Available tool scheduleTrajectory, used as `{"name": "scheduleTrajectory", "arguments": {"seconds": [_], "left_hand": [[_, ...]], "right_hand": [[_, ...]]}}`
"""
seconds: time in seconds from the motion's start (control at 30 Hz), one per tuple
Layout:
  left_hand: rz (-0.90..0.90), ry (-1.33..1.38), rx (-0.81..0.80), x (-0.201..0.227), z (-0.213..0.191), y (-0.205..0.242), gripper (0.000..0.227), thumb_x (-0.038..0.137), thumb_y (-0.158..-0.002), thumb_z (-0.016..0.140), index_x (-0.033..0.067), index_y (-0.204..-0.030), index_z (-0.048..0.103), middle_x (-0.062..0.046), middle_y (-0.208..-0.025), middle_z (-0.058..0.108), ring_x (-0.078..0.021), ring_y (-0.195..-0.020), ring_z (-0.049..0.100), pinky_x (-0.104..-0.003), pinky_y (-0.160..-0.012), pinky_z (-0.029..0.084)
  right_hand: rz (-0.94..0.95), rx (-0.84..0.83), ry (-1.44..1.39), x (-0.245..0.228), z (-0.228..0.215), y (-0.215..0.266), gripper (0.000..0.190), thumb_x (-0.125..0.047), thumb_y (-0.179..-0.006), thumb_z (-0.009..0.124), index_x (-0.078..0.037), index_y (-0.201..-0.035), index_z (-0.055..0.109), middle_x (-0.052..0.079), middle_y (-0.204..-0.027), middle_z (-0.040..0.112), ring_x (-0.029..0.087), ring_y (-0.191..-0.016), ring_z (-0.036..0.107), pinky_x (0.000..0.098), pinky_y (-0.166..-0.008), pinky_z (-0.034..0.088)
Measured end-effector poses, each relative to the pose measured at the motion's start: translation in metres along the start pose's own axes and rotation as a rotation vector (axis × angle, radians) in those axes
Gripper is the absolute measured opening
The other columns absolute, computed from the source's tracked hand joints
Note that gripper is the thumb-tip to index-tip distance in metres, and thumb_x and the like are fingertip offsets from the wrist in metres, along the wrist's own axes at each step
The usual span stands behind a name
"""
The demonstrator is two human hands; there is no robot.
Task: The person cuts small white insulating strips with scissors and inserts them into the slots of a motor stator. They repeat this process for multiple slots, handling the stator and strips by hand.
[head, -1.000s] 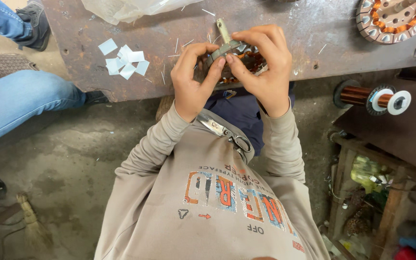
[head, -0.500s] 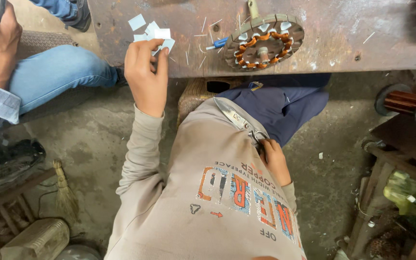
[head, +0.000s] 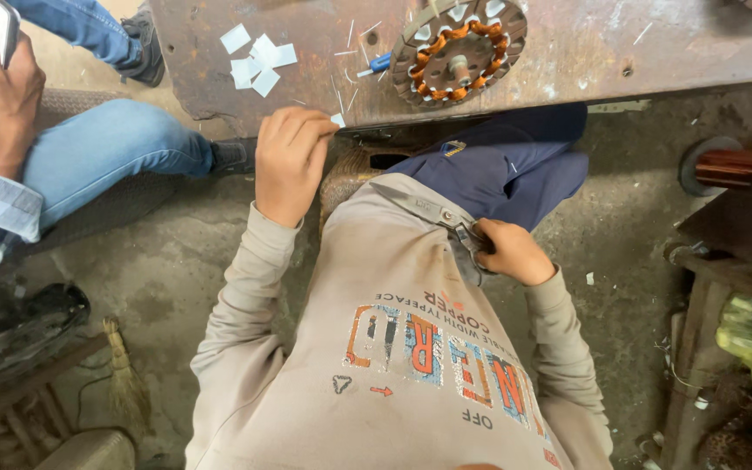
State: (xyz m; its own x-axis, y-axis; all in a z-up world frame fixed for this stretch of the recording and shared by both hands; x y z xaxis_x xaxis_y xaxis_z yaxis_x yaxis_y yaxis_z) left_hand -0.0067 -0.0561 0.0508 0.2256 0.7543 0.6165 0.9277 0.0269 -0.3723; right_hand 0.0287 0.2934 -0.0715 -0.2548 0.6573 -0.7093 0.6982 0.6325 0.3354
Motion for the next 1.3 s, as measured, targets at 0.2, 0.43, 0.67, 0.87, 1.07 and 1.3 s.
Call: {"name": "scheduleTrajectory", "arguments": {"seconds": [0.2,0.43,0.67,0.87,1.07,1.3], "left_hand": [[-0.468,0.840,0.210,-0.024,0.015,0.017,0.016,-0.001,-0.103,0.064,-0.0033,-0.119,0.064,-0.008,-0.108,0.067,-0.0164,-0.097,0.074,-0.033,-0.085,0.064],[-0.607,1.142,0.301,-0.046,0.032,0.034,0.022,-0.006,-0.101,0.069,-0.0085,-0.123,0.064,-0.012,-0.103,0.070,-0.0182,-0.094,0.071,-0.032,-0.087,0.059],[-0.691,1.209,0.262,-0.049,0.060,0.037,0.020,-0.008,-0.100,0.067,-0.0081,-0.119,0.064,-0.015,-0.108,0.074,-0.0180,-0.098,0.072,-0.032,-0.091,0.060],[-0.685,1.206,0.284,-0.049,0.061,0.037,0.017,-0.009,-0.100,0.068,-0.0088,-0.117,0.064,-0.017,-0.108,0.074,-0.0191,-0.098,0.073,-0.032,-0.092,0.059],[-0.695,1.185,0.248,-0.045,0.062,0.034,0.015,-0.009,-0.101,0.068,-0.0093,-0.114,0.064,-0.016,-0.107,0.073,-0.0194,-0.097,0.074,-0.033,-0.090,0.063],[-0.693,1.125,0.195,-0.044,0.060,0.035,0.016,-0.009,-0.099,0.071,-0.0088,-0.113,0.065,-0.015,-0.104,0.073,-0.0181,-0.095,0.073,-0.030,-0.088,0.061]], "right_hand": [[0.181,-0.176,-0.493,-0.008,-0.012,-0.002,0.031,-0.024,-0.080,0.082,-0.004,-0.085,0.058,0.005,-0.067,0.053,0.010,-0.061,0.042,0.0293,-0.054,0.035],[-0.098,0.042,-0.693,-0.047,0.051,-0.083,0.058,-0.045,-0.075,0.088,-0.007,-0.101,0.053,-0.002,-0.086,0.050,0.007,-0.078,0.043,0.0259,-0.066,0.040],[-0.075,0.175,-0.502,-0.061,0.054,-0.110,0.066,-0.047,-0.074,0.091,-0.005,-0.096,0.045,0.003,-0.081,0.039,0.015,-0.073,0.036,0.0301,-0.061,0.036],[-0.011,0.246,-0.403,-0.077,0.046,-0.121,0.061,-0.039,-0.080,0.093,-0.006,-0.088,0.042,0.005,-0.072,0.038,0.016,-0.067,0.035,0.0320,-0.058,0.036],[-0.002,0.316,-0.418,-0.081,0.042,-0.123,0.052,-0.022,-0.087,0.089,-0.004,-0.081,0.040,0.006,-0.066,0.036,0.016,-0.061,0.032,0.0319,-0.054,0.033],[0.083,0.357,-0.432,-0.065,0.055,-0.131,0.038,-0.006,-0.089,0.075,-0.003,-0.074,0.039,0.007,-0.061,0.038,0.013,-0.058,0.032,0.0309,-0.050,0.034]]}}
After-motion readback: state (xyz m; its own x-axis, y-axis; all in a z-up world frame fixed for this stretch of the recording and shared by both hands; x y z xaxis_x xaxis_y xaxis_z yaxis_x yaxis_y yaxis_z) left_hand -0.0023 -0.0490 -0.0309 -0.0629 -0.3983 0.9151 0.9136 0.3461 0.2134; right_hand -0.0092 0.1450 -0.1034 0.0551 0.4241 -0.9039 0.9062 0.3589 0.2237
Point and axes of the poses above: each hand's wrist, its own y-axis away from the middle knuckle, its own z-axis out of the palm, x = y × z, the point moved 5 cm from there along -y, towards the middle knuckle
